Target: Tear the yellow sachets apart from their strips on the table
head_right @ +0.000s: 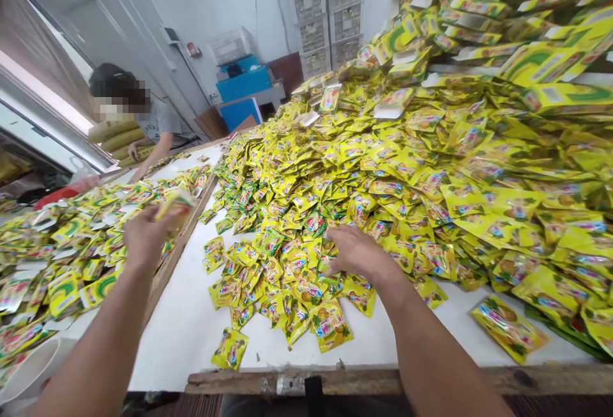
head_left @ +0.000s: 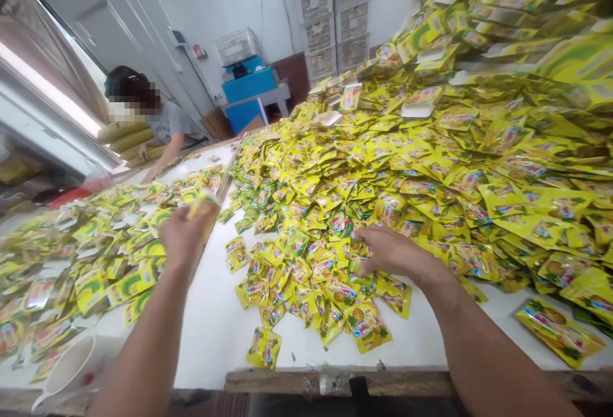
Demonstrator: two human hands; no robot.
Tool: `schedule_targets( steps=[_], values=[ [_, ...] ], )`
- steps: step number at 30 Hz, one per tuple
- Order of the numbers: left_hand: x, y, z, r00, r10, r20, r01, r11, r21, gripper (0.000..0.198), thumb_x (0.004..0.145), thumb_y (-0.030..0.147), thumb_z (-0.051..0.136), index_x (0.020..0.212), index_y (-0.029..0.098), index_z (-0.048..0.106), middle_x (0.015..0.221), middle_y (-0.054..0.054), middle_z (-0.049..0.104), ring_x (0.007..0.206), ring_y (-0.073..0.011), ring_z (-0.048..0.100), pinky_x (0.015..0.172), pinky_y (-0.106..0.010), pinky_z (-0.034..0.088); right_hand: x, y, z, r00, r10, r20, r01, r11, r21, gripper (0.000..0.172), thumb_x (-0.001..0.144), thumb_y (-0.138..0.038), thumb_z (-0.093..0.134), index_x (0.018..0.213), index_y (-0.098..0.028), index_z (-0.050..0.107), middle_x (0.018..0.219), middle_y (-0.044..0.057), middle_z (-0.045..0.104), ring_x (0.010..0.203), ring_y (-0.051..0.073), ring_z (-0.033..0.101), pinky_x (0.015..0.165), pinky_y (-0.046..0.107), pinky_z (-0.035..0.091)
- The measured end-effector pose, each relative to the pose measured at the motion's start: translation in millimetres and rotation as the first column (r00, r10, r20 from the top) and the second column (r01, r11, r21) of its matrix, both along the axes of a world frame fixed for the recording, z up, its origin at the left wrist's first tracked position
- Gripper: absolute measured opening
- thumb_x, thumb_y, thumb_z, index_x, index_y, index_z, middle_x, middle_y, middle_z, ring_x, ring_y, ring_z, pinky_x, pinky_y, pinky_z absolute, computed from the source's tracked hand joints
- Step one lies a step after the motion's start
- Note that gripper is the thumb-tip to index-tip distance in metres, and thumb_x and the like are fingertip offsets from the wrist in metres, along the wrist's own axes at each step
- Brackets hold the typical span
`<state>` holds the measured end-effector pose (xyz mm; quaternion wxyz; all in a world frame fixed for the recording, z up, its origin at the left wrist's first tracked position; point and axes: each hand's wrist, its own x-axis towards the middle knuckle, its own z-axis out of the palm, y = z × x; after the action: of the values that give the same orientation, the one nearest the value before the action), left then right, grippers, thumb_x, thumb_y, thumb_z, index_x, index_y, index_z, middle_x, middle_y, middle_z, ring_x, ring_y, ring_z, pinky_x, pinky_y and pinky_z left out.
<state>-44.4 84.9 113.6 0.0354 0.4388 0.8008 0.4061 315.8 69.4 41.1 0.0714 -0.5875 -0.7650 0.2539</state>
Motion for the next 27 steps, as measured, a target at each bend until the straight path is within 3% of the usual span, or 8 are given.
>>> schedule_targets(
  steps=[1,3,5,9,13,16,22,27],
  values=[
    [-16.6,4.9,11.9,0.979,0.152,-0.133,-0.141,0.986,0.092,0.062,0.065,0.038,0.069,0.119,0.011,0.058,0.109,-0.013,0.066,0.093,-0.0285,0.061,0.079,-0.038,0.047,-2.8,-0.6,-2.8,0.998,0.009,0.054,-0.009,1.000,-0.006,0.043,0.053,-0.026,0.079,0.091,-0.019,0.059,0.092,0.005,0.060,0.083,0.020,0.054,0.060,0.024,0.033],
    [-30.7,12.0,26.5,0.913,0.281,-0.296,-0.226,0.952,0.205,0.073,0.066,0.035,0.068,0.130,0.009,0.047,0.128,-0.018,0.055,0.114,-0.0317,0.051,0.093,-0.040,0.040,-12.3,-1.7,-6.8,0.997,0.041,0.069,-0.040,0.999,-0.023,0.028,0.057,-0.018,0.074,0.079,-0.020,0.057,0.077,0.001,0.056,0.069,0.015,0.049,0.053,0.023,0.026],
    [-17.6,14.5,23.9,0.930,0.151,-0.336,-0.126,0.988,0.093,0.060,0.069,0.038,0.064,0.121,0.010,0.055,0.120,-0.017,0.060,0.109,-0.0312,0.054,0.091,-0.039,0.041,-22.4,-1.9,-8.1,0.996,0.078,-0.034,-0.078,0.997,-0.008,0.020,0.062,-0.015,0.067,0.065,-0.020,0.048,0.061,-0.003,0.044,0.057,0.011,0.038,0.050,0.024,0.020],
    [54.6,9.5,-21.5,0.940,-0.308,-0.147,0.249,0.913,-0.322,0.037,0.074,0.053,0.055,0.076,0.018,0.067,0.074,-0.008,0.068,0.075,-0.0262,0.061,0.067,-0.033,0.043,-33.6,1.2,-8.3,0.935,-0.010,-0.355,0.055,0.992,0.115,0.027,0.070,-0.030,0.059,0.060,-0.020,0.036,0.054,-0.005,0.033,0.053,0.010,0.029,0.050,0.024,0.020],
    [109.4,1.8,-69.5,0.828,-0.492,-0.268,0.344,0.824,-0.451,0.039,0.061,0.053,0.068,0.075,0.017,0.064,0.088,-0.015,0.064,0.093,-0.0332,0.055,0.071,-0.034,0.039,-38.3,4.3,-13.5,0.870,-0.127,-0.476,0.184,0.980,0.076,0.029,0.072,-0.039,0.055,0.061,-0.021,0.034,0.052,-0.006,0.032,0.052,0.010,0.030,0.050,0.024,0.022],
    [120.0,-0.5,-85.8,0.807,-0.533,-0.254,0.389,0.803,-0.451,0.036,0.062,0.048,0.071,0.077,0.016,0.060,0.085,-0.014,0.061,0.090,-0.0309,0.054,0.069,-0.032,0.038,-41.9,5.2,-18.6,0.859,-0.185,-0.477,0.235,0.971,0.046,0.035,0.075,-0.041,0.051,0.058,-0.022,0.028,0.051,-0.006,0.028,0.051,0.011,0.029,0.050,0.025,0.021],
    [115.2,4.7,-79.3,0.893,-0.449,-0.046,0.402,0.837,-0.372,0.033,0.067,0.035,0.070,0.094,0.021,0.058,0.059,-0.001,0.057,0.057,-0.0216,0.053,0.057,-0.028,0.033,-39.1,8.8,-16.0,0.828,-0.328,-0.455,0.413,0.906,0.097,0.038,0.077,-0.042,0.051,0.056,-0.022,0.027,0.050,-0.004,0.033,0.051,0.012,0.031,0.051,0.026,0.022],
    [117.3,9.8,-64.9,0.850,-0.499,-0.170,0.429,0.842,-0.328,0.040,0.061,0.032,0.074,0.098,0.020,0.065,0.088,-0.012,0.068,0.091,-0.0323,0.058,0.078,-0.037,0.040,-31.7,11.5,-13.5,0.784,-0.414,-0.463,0.524,0.841,0.135,0.041,0.078,-0.043,0.051,0.055,-0.022,0.025,0.048,-0.004,0.030,0.049,0.012,0.030,0.050,0.026,0.022]
  ],
)
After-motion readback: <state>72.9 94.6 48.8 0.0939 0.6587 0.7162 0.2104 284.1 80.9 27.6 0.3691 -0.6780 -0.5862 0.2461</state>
